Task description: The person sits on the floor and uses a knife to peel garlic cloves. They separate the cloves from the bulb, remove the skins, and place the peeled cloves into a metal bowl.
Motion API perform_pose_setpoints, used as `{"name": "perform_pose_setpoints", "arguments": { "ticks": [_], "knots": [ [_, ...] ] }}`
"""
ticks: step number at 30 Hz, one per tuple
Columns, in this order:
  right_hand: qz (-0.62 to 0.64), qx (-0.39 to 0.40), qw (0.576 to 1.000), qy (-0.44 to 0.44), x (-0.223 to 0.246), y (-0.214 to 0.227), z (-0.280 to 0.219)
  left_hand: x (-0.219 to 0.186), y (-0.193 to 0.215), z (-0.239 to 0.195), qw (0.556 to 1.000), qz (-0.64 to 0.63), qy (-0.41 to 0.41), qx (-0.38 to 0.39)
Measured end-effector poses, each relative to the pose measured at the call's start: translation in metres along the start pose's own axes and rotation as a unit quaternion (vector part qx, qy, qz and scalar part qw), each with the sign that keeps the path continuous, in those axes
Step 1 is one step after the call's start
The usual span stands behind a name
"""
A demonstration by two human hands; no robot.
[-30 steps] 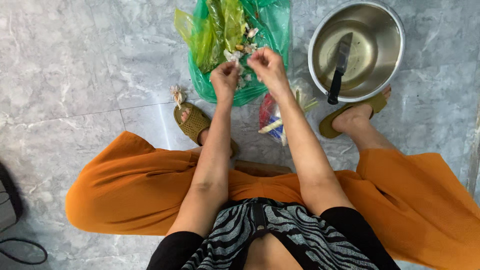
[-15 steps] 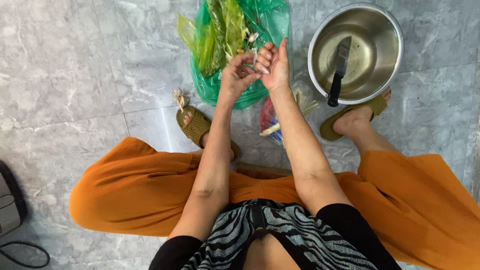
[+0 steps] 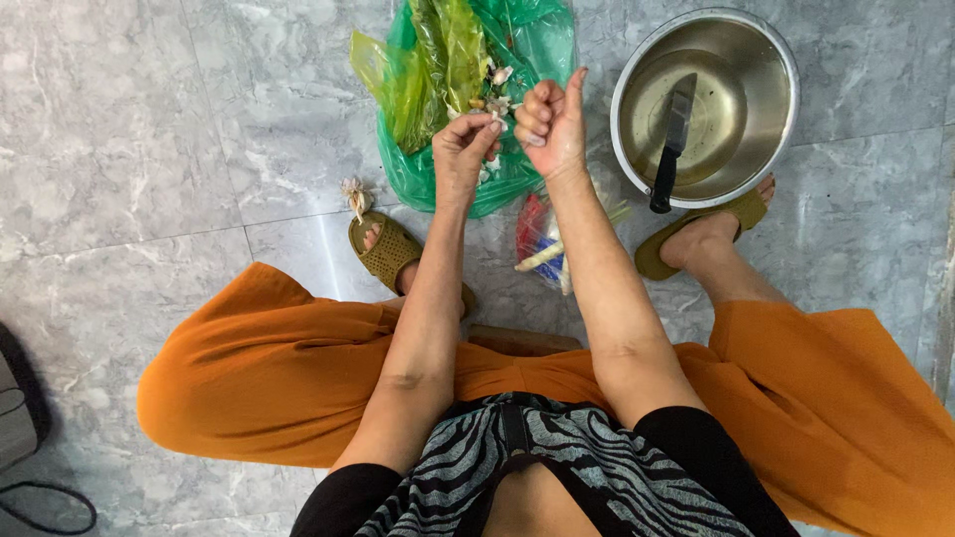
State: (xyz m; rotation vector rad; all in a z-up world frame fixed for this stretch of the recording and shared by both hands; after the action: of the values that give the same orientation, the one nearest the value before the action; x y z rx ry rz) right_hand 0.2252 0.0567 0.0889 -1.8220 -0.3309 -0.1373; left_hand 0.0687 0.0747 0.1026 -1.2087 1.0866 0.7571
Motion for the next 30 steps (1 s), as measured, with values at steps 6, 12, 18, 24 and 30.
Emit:
{"name": "perform_pose_setpoints", "arguments": {
  "ticks": [6, 12, 18, 24, 30],
  "knots": [
    [-0.039, -0.091, 0.992, 0.077, -0.001, -0.003, 0.006, -0.040, -0.028, -0.010, 0.930, 0.307, -0.191, 0.068],
    [-0.247, -0.118, 0.950, 0.149, 0.036, 0.018, -0.031, -0.040, -0.020, 0.005, 0.961, 0.246, -0.115, -0.059],
    [-0.447, -0.454, 0.698, 0.327, 0.199, 0.178, -0.133, -0.044, 0.006, 0.051, 0.716, 0.633, -0.295, 0.000],
    [-0.465, -0.421, 0.777, 0.048, 0.200, 0.269, -0.136, 0.020, 0.046, 0.095, 0.729, 0.677, -0.070, 0.066],
    [-0.507, -0.464, 0.726, -0.010, 0.175, 0.239, -0.114, 0.025, 0.043, 0.096, 0.653, 0.736, -0.168, 0.066]
  ]
}}
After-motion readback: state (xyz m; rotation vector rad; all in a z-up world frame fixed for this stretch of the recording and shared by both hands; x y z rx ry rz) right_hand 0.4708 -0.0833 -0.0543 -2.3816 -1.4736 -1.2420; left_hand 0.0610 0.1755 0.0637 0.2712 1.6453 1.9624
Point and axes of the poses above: each hand's wrist, its own z-axis towards the middle knuckle, its own y-axis out of the back of the hand, x = y × z, the point moved 5 cm from there along z, towards the middle knuckle, and after that the axes turned 7 degrees about -y, right-handed, at the moved point
